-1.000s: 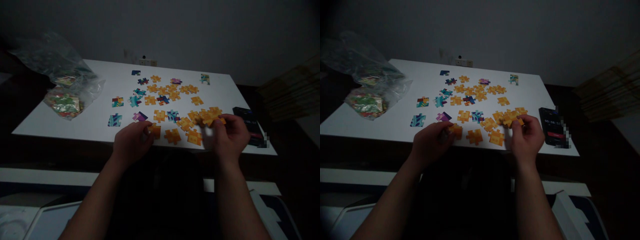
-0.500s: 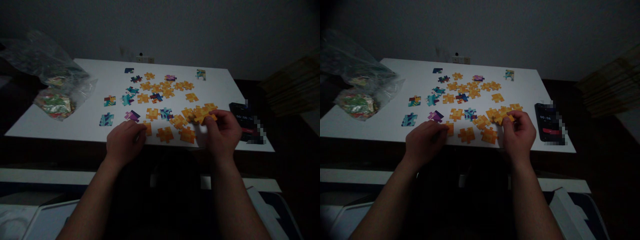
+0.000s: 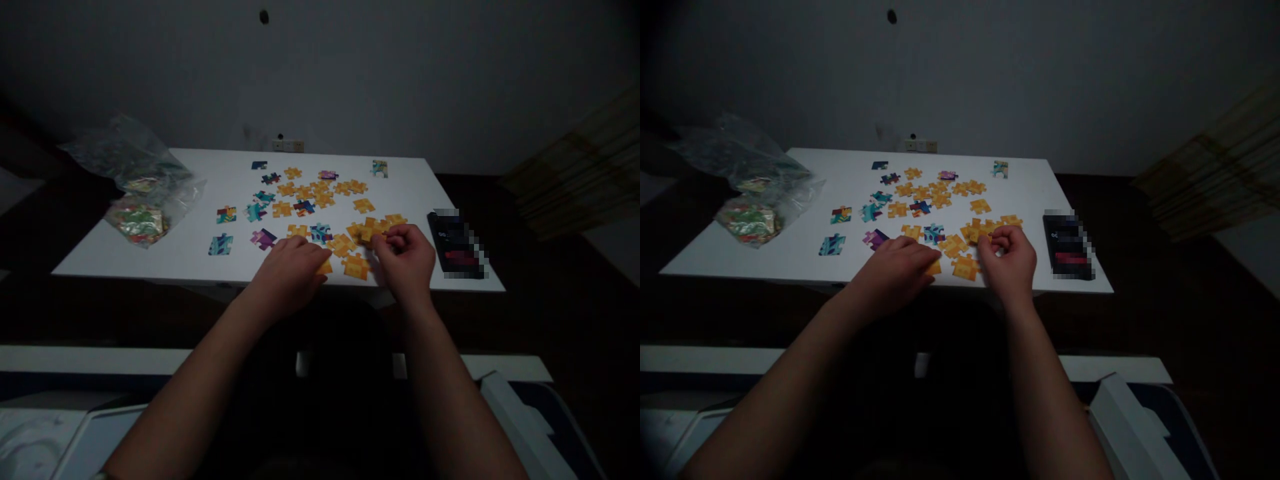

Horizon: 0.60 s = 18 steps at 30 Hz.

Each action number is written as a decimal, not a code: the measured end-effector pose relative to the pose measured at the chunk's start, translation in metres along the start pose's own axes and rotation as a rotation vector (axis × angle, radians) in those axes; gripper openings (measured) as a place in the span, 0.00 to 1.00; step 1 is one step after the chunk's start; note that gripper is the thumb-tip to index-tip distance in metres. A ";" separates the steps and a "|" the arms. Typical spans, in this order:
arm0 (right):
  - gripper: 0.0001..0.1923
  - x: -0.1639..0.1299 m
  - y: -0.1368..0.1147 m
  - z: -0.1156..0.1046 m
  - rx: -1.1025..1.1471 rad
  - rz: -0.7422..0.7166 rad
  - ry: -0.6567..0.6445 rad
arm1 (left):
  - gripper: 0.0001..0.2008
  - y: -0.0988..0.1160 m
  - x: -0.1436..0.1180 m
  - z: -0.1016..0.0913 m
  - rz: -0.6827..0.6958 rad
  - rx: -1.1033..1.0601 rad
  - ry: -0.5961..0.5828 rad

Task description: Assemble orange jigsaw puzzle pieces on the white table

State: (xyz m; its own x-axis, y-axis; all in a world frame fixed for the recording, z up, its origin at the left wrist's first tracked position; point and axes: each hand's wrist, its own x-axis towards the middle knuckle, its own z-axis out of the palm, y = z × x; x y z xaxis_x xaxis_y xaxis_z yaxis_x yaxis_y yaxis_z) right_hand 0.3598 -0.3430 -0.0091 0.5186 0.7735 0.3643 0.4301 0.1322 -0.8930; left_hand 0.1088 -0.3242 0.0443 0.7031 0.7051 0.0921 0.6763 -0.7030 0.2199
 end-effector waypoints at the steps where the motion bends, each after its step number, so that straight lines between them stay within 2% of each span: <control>1: 0.13 0.000 0.000 0.000 0.006 0.013 0.000 | 0.19 0.000 0.004 -0.002 -0.010 0.005 -0.032; 5: 0.21 0.003 0.002 0.001 0.065 0.063 0.013 | 0.30 -0.007 0.012 -0.004 -0.014 -0.098 -0.056; 6: 0.24 0.003 0.003 0.002 0.082 0.074 0.009 | 0.29 -0.009 0.012 -0.004 -0.015 -0.154 -0.048; 8: 0.27 0.004 0.003 0.002 0.095 0.078 -0.008 | 0.20 -0.013 0.013 -0.001 -0.039 -0.309 -0.011; 9: 0.27 0.005 0.003 0.002 0.093 0.073 -0.014 | 0.15 -0.014 0.014 0.001 -0.073 -0.430 0.021; 11: 0.26 0.005 0.002 0.003 0.081 0.056 -0.020 | 0.05 -0.018 0.016 0.004 -0.216 -0.827 0.115; 14: 0.22 0.005 -0.003 0.005 0.048 0.045 -0.001 | 0.08 -0.022 0.024 0.010 -0.447 -1.422 0.268; 15: 0.21 0.005 -0.005 0.006 0.044 0.044 0.005 | 0.09 -0.024 0.027 0.011 -0.486 -1.528 0.308; 18: 0.20 0.004 -0.013 0.015 0.092 0.044 0.003 | 0.08 -0.033 0.033 0.010 -0.505 -1.649 0.406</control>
State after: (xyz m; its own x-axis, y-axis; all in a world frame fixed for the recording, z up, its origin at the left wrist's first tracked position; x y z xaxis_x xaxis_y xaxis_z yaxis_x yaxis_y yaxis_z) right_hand 0.3453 -0.3319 0.0002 0.5374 0.7782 0.3250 0.3373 0.1549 -0.9286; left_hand 0.1120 -0.2785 0.0299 0.2489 0.9595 -0.1318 -0.2936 0.2044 0.9338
